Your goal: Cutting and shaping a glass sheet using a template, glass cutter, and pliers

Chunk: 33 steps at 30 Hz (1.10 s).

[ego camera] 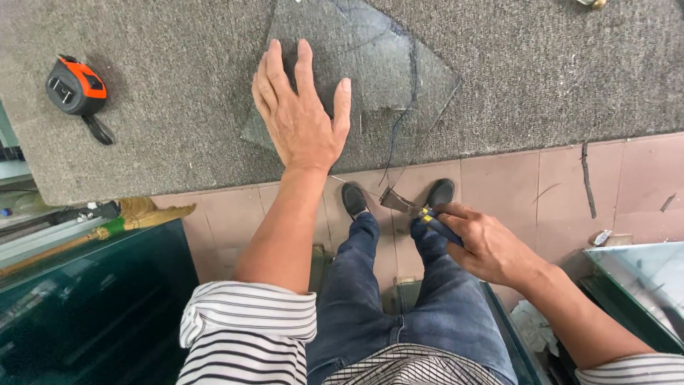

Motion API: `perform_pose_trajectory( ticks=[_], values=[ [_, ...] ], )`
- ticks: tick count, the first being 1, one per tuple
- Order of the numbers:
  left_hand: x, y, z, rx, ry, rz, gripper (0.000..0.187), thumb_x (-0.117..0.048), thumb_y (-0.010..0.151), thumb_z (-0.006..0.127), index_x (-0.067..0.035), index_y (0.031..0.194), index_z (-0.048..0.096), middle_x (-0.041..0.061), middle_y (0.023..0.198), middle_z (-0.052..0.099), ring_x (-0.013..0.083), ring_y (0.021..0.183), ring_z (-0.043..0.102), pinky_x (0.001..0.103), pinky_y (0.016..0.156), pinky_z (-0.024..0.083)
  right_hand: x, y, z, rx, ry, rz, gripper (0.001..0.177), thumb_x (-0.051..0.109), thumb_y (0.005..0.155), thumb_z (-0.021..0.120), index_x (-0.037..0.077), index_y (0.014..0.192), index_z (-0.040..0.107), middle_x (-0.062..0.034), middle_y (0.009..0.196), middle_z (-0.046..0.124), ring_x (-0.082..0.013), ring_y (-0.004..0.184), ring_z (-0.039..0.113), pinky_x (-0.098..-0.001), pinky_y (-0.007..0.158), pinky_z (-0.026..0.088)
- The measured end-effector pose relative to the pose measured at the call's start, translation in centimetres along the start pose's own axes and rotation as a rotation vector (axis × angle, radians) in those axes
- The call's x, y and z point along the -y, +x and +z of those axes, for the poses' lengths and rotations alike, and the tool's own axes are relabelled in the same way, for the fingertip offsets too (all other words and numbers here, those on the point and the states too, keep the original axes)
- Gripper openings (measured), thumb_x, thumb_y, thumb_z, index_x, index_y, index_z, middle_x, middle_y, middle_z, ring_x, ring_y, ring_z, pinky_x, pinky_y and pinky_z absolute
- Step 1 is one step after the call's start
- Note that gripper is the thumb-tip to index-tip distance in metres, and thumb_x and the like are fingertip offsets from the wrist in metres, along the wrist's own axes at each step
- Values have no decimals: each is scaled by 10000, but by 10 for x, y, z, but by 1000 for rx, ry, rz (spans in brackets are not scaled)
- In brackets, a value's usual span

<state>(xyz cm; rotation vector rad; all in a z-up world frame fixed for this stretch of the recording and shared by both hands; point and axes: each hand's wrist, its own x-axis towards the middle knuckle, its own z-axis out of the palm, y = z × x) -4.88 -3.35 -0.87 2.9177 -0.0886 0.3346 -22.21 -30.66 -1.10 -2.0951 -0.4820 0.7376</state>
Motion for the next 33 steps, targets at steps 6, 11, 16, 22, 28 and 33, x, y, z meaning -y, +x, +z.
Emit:
perform_pose_trajectory(
  ticks=[6, 11, 16, 22, 28, 33],
  values=[
    [0, 0, -2, -4, 0, 7, 635, -554, 1038, 555, -133, 1508, 488, 189, 1582, 340, 389, 1457, 407, 577, 1256, 322, 8, 5, -10, 55, 15, 79, 325, 79, 838, 528, 50, 1142, 640, -92, 1116, 658, -338, 957, 693, -461, 790, 574],
    [1, -1, -2, -6, -6, 7, 643, -552, 1032, 588, -131, 1508, 489, 182, 1583, 332, 387, 1458, 403, 584, 1266, 321, 4, 5, -8, 44, 17, 25, 108, 163, 958, 547, 66, 948, 593, -80, 956, 610, -316, 810, 651, -442, 699, 537],
    [1, -1, 0, -5, -17, 8, 643, -554, 1030, 585, -135, 1508, 490, 174, 1592, 324, 383, 1463, 400, 585, 1274, 311, -7, 3, 3, 4, 16, -14, 177, 28, 807, 521, 39, 965, 599, -116, 954, 635, -352, 849, 641, -450, 758, 541],
    [-1, 0, -1, -6, -21, 8, 634, -552, 1037, 544, -136, 1512, 489, 173, 1593, 330, 392, 1461, 395, 585, 1256, 324, 2, 8, -2, -30, 45, -37, 221, 53, 880, 512, 23, 1043, 658, -113, 938, 671, -319, 872, 687, -417, 772, 589],
    [-1, 1, -2, -13, -22, 19, 628, -524, 1021, 581, -113, 1489, 504, 188, 1576, 333, 407, 1437, 400, 589, 1239, 325, -7, 6, 2, 9, 28, -19, 404, 17, 806, 504, 25, 1182, 651, -119, 1074, 677, -321, 965, 690, -413, 846, 585],
    [-1, 1, -2, -39, -28, 29, 619, -523, 1024, 560, -106, 1479, 511, 206, 1564, 357, 420, 1415, 421, 596, 1224, 340, -1, 6, -6, 17, 36, 30, 418, 72, 847, 539, 73, 1247, 660, -88, 1041, 674, -325, 855, 691, -435, 699, 584]
  ],
)
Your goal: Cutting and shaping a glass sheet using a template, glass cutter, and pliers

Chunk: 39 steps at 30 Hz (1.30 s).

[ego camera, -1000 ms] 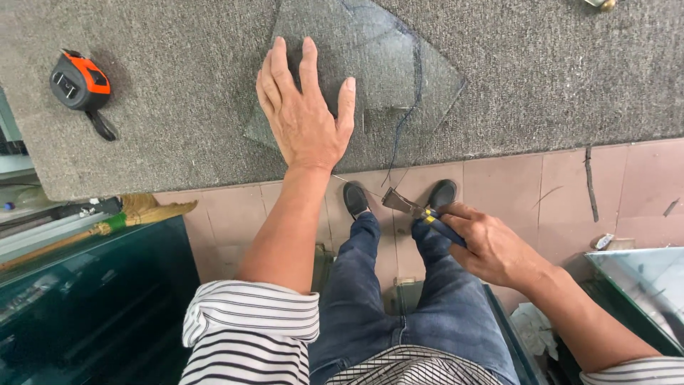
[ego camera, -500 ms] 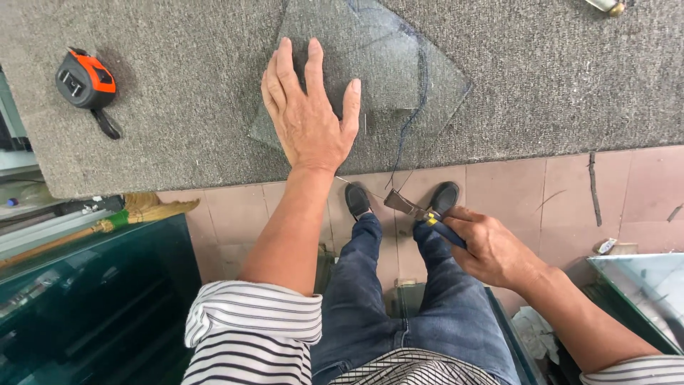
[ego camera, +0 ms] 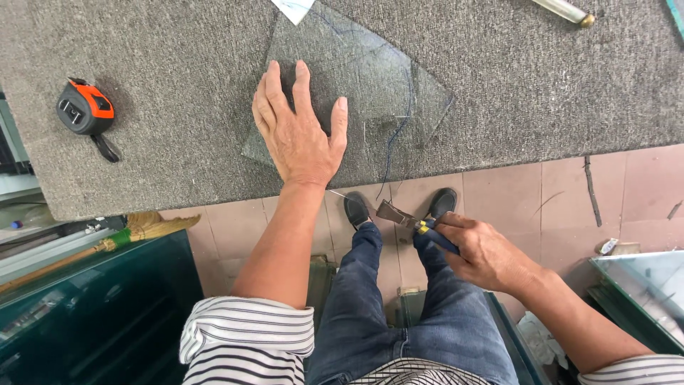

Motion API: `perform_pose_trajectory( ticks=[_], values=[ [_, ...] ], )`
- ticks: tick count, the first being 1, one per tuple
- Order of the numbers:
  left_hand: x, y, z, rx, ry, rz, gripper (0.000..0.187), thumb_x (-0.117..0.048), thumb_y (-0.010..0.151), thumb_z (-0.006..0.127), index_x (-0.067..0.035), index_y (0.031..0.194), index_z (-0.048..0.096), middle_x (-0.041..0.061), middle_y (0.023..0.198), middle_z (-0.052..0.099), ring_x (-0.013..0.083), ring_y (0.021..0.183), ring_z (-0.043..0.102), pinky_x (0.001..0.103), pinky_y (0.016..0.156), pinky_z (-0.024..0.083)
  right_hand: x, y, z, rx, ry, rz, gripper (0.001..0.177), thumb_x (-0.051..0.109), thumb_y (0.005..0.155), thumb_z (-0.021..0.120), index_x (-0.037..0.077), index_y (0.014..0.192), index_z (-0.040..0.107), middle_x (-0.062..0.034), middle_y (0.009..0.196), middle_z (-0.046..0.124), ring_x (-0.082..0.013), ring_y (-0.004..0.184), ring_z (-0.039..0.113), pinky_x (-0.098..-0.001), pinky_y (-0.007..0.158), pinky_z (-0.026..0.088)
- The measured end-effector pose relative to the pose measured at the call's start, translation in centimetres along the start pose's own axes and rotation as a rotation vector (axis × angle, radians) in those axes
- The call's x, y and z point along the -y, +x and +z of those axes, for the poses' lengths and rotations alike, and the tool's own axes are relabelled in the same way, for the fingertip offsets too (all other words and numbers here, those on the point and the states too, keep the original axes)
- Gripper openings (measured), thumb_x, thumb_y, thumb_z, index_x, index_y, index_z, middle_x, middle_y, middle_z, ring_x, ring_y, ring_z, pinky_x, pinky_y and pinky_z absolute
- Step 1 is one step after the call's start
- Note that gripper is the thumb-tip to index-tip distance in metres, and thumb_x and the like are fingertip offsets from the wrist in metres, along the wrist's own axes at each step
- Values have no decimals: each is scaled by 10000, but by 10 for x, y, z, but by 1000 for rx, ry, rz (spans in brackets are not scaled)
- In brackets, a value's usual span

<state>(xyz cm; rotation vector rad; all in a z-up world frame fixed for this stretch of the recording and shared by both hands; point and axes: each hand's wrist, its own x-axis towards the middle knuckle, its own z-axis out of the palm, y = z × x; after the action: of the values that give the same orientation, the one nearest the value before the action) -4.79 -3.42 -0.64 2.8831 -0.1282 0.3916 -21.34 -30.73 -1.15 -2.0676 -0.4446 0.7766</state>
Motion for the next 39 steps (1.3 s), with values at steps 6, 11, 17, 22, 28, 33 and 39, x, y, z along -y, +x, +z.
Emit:
perform_pose_trajectory(
  ticks=[6, 11, 17, 22, 28, 33, 39],
  values=[
    [0, -1, -1, -11, -8, -2, 618, -537, 1025, 535, -114, 1476, 519, 205, 1565, 370, 421, 1419, 431, 600, 1221, 344, -15, 7, -22, 23, -49, -31, 232, 5, 761, 556, -32, 962, 664, -153, 1115, 716, -330, 843, 747, -427, 810, 605],
    [1, -2, 1, -6, 4, 1, 619, -538, 1032, 543, -119, 1486, 513, 201, 1570, 360, 423, 1420, 428, 602, 1223, 351, -24, 18, -43, 96, -105, -59, 121, 13, 738, 540, 17, 818, 630, -93, 1054, 724, -313, 784, 734, -422, 698, 576],
    [1, -1, 0, 10, 12, -8, 633, -546, 1023, 553, -124, 1493, 504, 201, 1573, 361, 414, 1426, 425, 597, 1235, 338, -26, 24, -56, 159, -204, -15, 60, 53, 707, 526, 90, 747, 548, -30, 918, 670, -326, 723, 653, -459, 639, 510],
    [2, 0, 0, 0, 6, -4, 638, -545, 1016, 564, -118, 1487, 515, 211, 1567, 370, 415, 1413, 439, 591, 1237, 334, -26, 27, -58, 176, -201, -14, 91, 37, 692, 521, 91, 758, 554, -26, 905, 670, -321, 721, 653, -453, 649, 504],
    [1, 1, -1, 0, 13, 3, 635, -533, 1014, 591, -112, 1484, 517, 209, 1557, 379, 406, 1410, 440, 586, 1238, 336, -29, 28, -57, 152, -152, -109, 55, 9, 704, 503, 57, 730, 505, -63, 881, 642, -324, 704, 634, -441, 644, 502],
    [1, 1, -2, 19, 10, -5, 634, -538, 1018, 572, -122, 1492, 509, 200, 1570, 362, 405, 1427, 425, 586, 1239, 329, -25, 29, -59, 142, -132, -111, 65, -9, 717, 479, 54, 705, 486, -56, 842, 624, -296, 644, 609, -413, 605, 495],
    [1, 0, -1, 14, 12, -1, 642, -538, 1012, 574, -116, 1491, 511, 209, 1564, 373, 414, 1419, 428, 587, 1236, 326, -29, 26, -55, 131, -128, -133, 60, -3, 702, 492, 48, 733, 494, -73, 907, 651, -322, 702, 628, -419, 651, 512]
  ],
)
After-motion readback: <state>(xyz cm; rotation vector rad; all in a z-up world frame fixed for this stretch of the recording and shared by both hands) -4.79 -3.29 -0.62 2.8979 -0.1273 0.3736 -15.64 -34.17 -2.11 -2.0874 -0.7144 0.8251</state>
